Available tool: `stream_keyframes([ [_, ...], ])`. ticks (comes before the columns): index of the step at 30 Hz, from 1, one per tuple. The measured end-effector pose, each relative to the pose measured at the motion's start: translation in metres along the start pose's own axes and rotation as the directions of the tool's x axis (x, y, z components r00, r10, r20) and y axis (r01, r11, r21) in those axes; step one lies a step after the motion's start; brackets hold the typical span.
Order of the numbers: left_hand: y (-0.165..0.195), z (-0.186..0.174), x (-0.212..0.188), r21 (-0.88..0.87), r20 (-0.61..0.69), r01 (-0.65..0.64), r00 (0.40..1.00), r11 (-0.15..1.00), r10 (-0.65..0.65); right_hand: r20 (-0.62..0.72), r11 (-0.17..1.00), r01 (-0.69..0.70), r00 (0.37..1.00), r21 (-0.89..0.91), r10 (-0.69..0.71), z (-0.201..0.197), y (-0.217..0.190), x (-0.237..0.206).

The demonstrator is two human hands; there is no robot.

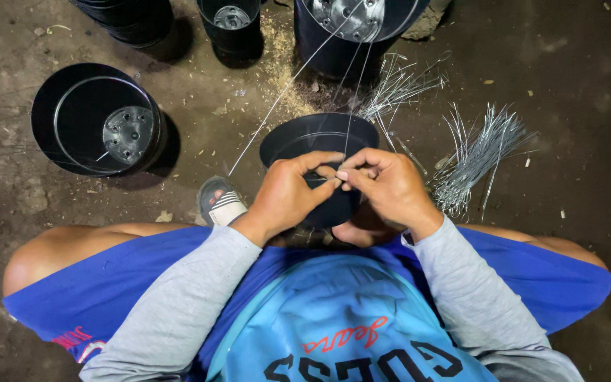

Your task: The person sits on the floor and threads metal wires through holes in the bottom of black plastic planters. They bend the wires to secure them, then place the finished planters into a stack.

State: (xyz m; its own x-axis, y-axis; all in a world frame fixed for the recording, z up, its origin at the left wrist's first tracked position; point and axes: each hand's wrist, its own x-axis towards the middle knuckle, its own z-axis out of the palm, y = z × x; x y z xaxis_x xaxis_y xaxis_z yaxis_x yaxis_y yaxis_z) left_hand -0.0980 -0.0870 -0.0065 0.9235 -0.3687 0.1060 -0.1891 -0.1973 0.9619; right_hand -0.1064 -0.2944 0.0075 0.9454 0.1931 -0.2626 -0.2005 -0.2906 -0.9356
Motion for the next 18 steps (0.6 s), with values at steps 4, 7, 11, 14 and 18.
stream_keyframes([
  [4, -0.003, 0.003, 0.001, -0.098, -0.009, 0.136, 0.991, 0.986, -0.137, -0.051, 0.985, -0.044, 0.998, -0.168, 0.035, 0.004, -0.001, -0.002],
  [7, -0.003, 0.004, 0.001, -0.078, -0.026, 0.105, 0.994, 0.991, -0.107, -0.060, 0.984, 0.045, 0.997, -0.174, -0.056, 0.011, -0.001, -0.003],
  [11, -0.001, -0.001, 0.001, 0.016, -0.100, 0.012, 0.995, 1.000, -0.010, -0.104, 0.940, 0.279, 0.947, -0.195, -0.303, 0.020, 0.002, -0.008],
  [14, -0.002, -0.003, 0.002, 0.087, -0.145, -0.037, 0.988, 0.996, 0.050, -0.096, 0.892, 0.352, 0.915, -0.283, -0.392, 0.021, 0.006, -0.012],
  [18, -0.010, 0.000, 0.000, 0.044, -0.172, -0.047, 0.984, 0.998, 0.054, -0.114, 0.964, 0.179, 0.972, -0.196, -0.203, 0.021, 0.016, -0.008],
])
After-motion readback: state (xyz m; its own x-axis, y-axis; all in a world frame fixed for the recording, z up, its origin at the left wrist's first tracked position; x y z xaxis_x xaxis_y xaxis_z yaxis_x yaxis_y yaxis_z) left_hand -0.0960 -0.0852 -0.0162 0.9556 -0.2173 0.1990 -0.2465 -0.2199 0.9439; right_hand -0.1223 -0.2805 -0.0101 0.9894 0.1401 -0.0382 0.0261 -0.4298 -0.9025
